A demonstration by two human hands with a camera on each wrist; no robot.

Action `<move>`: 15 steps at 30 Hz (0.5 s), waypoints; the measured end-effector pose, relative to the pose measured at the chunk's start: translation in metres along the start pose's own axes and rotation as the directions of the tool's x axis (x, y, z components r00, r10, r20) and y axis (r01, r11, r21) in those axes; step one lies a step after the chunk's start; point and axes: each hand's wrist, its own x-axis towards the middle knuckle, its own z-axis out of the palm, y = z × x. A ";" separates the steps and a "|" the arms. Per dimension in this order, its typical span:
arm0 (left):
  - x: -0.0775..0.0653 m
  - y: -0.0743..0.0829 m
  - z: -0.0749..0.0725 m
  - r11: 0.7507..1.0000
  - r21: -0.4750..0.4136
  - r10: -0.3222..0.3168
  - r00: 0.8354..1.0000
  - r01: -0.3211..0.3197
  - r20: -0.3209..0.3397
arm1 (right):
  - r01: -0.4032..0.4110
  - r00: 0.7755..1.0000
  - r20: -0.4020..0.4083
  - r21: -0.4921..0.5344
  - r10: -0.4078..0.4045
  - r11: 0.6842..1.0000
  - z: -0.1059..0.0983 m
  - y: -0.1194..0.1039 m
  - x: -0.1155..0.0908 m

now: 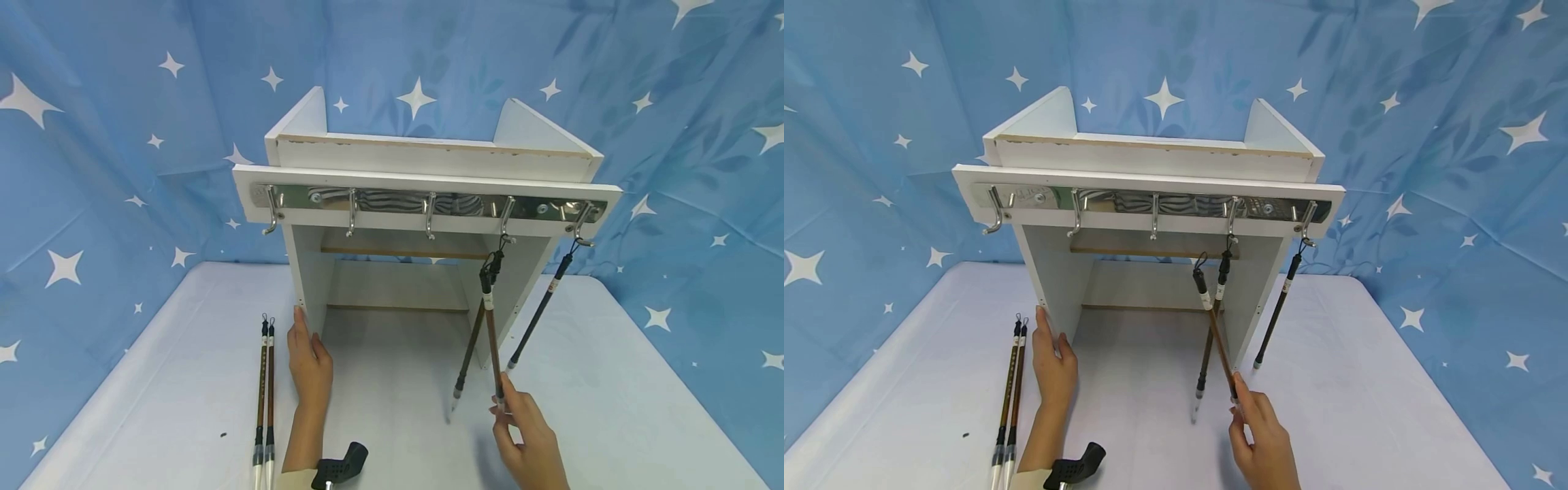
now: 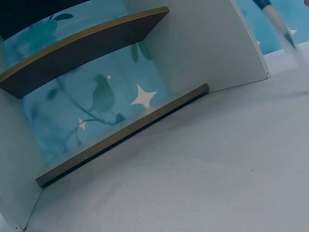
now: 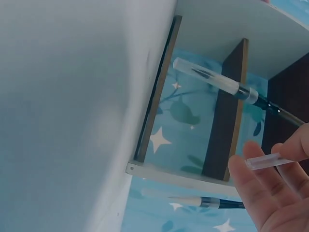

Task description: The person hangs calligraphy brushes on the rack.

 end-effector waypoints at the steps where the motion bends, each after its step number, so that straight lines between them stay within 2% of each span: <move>1: 0.000 0.000 0.000 1.000 -0.001 -0.002 1.000 0.002 0.001 | 0.010 1.000 -0.001 0.004 -0.010 1.000 0.000 0.000 0.000; 7: -0.001 -0.001 0.000 1.000 0.000 0.000 1.000 0.000 0.004 | 0.050 0.999 0.015 0.032 -0.050 0.998 0.003 -0.006 0.002; 13: 0.000 -0.001 0.000 1.000 0.000 0.012 1.000 -0.012 -0.008 | 0.045 0.999 0.022 0.088 -0.047 0.995 0.005 -0.008 0.003; 15: 0.000 -0.001 -0.001 1.000 -0.001 0.006 1.000 -0.006 -0.001 | 0.011 0.999 0.045 0.124 -0.017 0.992 0.005 -0.011 0.003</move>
